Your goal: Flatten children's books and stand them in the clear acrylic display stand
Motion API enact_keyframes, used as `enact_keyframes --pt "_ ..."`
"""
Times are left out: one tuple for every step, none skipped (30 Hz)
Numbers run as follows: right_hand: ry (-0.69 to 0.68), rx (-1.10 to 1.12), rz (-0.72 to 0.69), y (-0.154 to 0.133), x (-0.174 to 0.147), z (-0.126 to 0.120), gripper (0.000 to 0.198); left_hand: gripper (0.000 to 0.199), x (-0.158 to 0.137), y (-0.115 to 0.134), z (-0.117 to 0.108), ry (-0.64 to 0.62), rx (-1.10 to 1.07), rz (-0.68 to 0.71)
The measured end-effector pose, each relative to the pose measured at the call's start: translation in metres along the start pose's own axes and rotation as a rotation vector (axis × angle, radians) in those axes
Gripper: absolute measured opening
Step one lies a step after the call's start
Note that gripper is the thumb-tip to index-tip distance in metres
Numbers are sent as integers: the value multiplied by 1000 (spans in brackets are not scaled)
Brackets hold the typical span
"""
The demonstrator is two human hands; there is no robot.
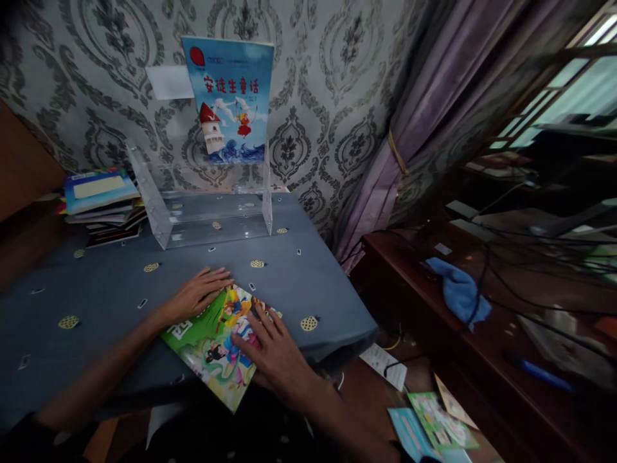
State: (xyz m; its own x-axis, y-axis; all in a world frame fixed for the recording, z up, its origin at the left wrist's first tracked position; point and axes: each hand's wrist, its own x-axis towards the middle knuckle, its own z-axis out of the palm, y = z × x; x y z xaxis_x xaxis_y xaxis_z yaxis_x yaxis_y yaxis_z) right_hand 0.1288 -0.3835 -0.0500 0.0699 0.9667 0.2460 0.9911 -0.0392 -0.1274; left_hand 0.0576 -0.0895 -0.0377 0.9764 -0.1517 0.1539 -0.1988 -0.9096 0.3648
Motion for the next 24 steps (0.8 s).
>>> enact_keyframes --pt "21 -2 -21 3 0 -2 64 44 -2 0 -3 -12 -31 -5" --pt "49 1 -41 6 1 -4 61 44 -5 0 -7 -27 -71 -13" --pt "79 11 -56 9 3 -7 57 44 -7 -1 -13 -46 -121 -23" --pt "114 30 -65 11 5 -10 53 44 -10 -3 -20 -64 -182 -38" --pt "156 61 -65 14 9 -14 48 44 -14 -5 -28 -80 -253 -62" --pt "196 105 -57 16 13 -19 44 45 -18 -8 -36 -95 -338 -100" --pt "230 164 -44 17 18 -24 42 47 -23 -11 -44 -106 -437 -156" --pt "258 239 -25 18 23 -29 40 51 -28 -14 -51 -107 -549 -225" --pt "285 326 2 19 28 -34 38 57 -34 -17 -57 -88 -671 -297" --pt "308 422 31 20 33 -38 37 64 -41 -20 -61 -42 -800 -363" --pt "333 520 71 21 39 -41 35 72 -47 -23 -63 29 -925 -410" --pt "363 610 120 21 45 -44 34 79 -52 -24 -63 125 -1039 -430" --pt "401 684 179 22 50 -46 32 84 -56 -25 -61 233 -1131 -425" --pt "446 740 239 23 56 -48 30 87 -58 -25 -58 335 -1199 -403" --pt "498 781 291 24 61 -49 30 87 -57 -24 -55 416 -1238 -379" --pt "553 814 335 24 66 -51 31 86 -55 -23 -53 475 -1250 -359" --pt "608 843 369 25 71 -52 32 82 -51 -22 -50 516 -1233 -352" --pt "657 872 397 25 76 -54 33 77 -45 -20 -49 542 -1189 -364" --pt "702 905 425 25 80 -55 34 74 -37 -18 -49 570 -1123 -383" --pt "740 943 457 24 83 -56 34 72 -29 -17 -51 596 -1048 -401" --pt "776 989 492 23 86 -57 35 71 -20 -15 -54 626 -976 -409" --pt "816 1052 527 21 89 -57 35 69 -10 -13 -58 654 -917 -406" --pt "855 1140 561 18 91 -57 35 66 -1 -12 -63 679 -876 -394" --pt "892 1252 595 15 93 -56 34 63 9 -12 -68 701 -852 -377"
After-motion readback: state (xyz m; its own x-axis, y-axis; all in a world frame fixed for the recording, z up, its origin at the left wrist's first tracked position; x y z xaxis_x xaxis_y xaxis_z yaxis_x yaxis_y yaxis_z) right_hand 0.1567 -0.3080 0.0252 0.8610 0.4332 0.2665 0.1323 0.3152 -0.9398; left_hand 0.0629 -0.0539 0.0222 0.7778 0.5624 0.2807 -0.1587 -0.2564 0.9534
